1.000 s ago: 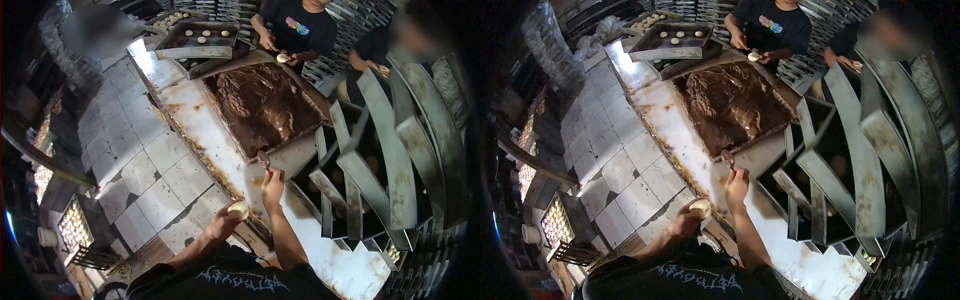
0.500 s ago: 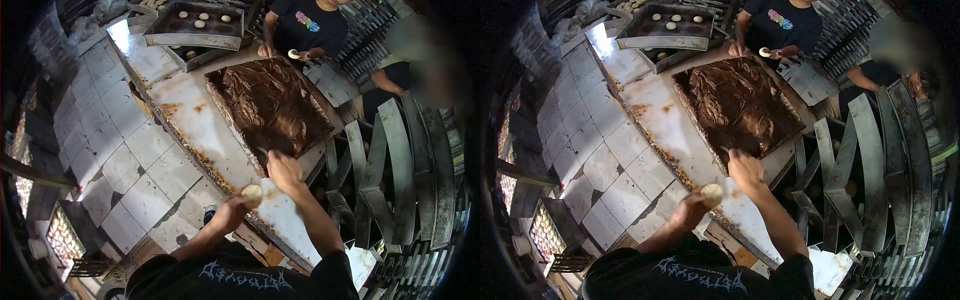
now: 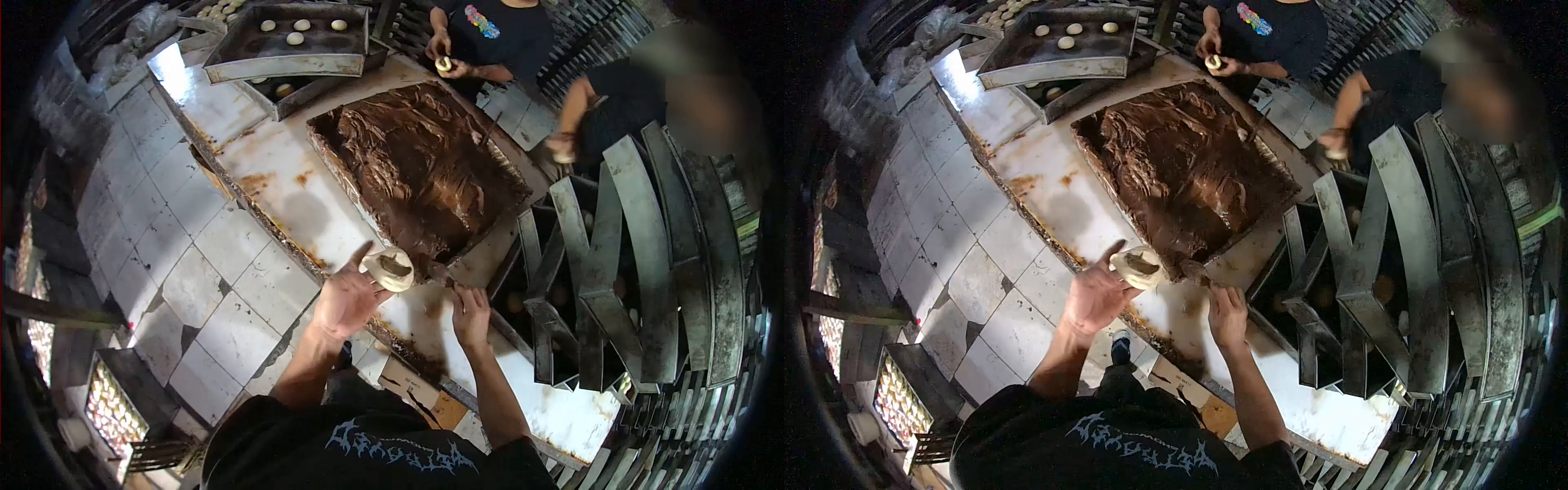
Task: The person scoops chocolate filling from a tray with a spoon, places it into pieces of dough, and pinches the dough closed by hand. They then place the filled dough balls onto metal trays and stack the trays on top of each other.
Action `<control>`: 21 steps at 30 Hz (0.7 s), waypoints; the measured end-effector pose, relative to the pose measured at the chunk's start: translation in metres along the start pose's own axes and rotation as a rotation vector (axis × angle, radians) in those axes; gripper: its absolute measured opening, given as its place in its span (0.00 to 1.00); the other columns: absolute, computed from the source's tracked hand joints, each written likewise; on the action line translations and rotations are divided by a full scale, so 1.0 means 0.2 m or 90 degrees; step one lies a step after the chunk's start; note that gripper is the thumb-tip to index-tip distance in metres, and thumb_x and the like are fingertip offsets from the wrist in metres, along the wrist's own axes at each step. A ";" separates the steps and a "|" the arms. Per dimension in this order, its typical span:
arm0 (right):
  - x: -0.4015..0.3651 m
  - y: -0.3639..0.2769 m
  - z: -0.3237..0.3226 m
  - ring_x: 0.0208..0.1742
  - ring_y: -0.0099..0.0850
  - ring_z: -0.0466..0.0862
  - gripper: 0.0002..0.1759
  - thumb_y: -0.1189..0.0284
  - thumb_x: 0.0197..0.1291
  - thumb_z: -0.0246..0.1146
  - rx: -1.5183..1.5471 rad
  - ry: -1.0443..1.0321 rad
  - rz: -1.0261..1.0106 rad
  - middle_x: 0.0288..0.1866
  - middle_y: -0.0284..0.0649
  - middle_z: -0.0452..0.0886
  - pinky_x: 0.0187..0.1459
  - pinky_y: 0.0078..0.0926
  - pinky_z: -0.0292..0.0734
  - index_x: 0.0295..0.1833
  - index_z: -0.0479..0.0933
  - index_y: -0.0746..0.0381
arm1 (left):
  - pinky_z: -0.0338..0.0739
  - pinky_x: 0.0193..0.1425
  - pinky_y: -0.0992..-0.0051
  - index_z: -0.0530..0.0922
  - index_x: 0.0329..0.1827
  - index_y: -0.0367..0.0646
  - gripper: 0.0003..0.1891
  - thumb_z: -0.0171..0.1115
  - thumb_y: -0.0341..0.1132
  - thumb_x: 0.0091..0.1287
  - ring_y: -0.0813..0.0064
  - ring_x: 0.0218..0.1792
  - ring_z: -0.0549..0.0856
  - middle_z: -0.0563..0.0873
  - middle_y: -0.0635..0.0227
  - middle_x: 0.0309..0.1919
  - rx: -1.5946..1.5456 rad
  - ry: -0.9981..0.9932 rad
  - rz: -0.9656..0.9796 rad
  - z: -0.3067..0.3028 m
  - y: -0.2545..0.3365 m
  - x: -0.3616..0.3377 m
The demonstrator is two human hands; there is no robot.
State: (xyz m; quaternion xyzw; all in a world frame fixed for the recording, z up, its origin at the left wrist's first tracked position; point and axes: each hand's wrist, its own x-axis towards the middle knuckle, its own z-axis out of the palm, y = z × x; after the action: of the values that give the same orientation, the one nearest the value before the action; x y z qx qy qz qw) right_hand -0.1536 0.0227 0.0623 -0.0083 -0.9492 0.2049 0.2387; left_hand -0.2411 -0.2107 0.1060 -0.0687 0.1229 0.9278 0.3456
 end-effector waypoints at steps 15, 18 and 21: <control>-0.22 -0.21 -0.56 0.41 0.32 0.79 0.09 0.71 0.59 0.64 0.443 -0.217 0.097 0.37 0.42 0.80 0.44 0.29 0.74 0.37 0.79 0.68 | 0.78 0.41 0.66 0.57 0.68 0.41 0.31 0.43 0.25 0.56 0.61 0.37 0.81 0.78 0.53 0.42 0.261 0.091 -0.146 -0.03 -0.78 -0.19; -0.48 -0.11 -0.66 0.43 0.37 0.79 0.12 0.73 0.50 0.69 0.240 -0.125 -0.148 0.39 0.44 0.80 0.45 0.32 0.74 0.39 0.77 0.66 | 0.79 0.49 0.61 0.63 0.61 0.35 0.22 0.37 0.26 0.62 0.55 0.43 0.82 0.78 0.49 0.49 0.170 0.261 -0.116 0.10 -1.01 -0.20; -0.73 0.02 -0.80 0.43 0.39 0.79 0.23 0.75 0.44 0.74 0.140 -0.074 -0.229 0.41 0.44 0.78 0.44 0.34 0.75 0.45 0.72 0.64 | 0.77 0.54 0.60 0.65 0.60 0.35 0.20 0.37 0.28 0.64 0.56 0.47 0.82 0.79 0.51 0.48 0.106 0.170 -0.152 0.22 -1.26 -0.29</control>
State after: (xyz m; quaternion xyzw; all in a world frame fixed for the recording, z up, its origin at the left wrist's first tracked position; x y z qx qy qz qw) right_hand 0.0480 0.0717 0.1247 0.1992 -0.9195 0.2613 0.2159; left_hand -0.0334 -0.0501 0.1150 -0.1768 0.2350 0.8493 0.4384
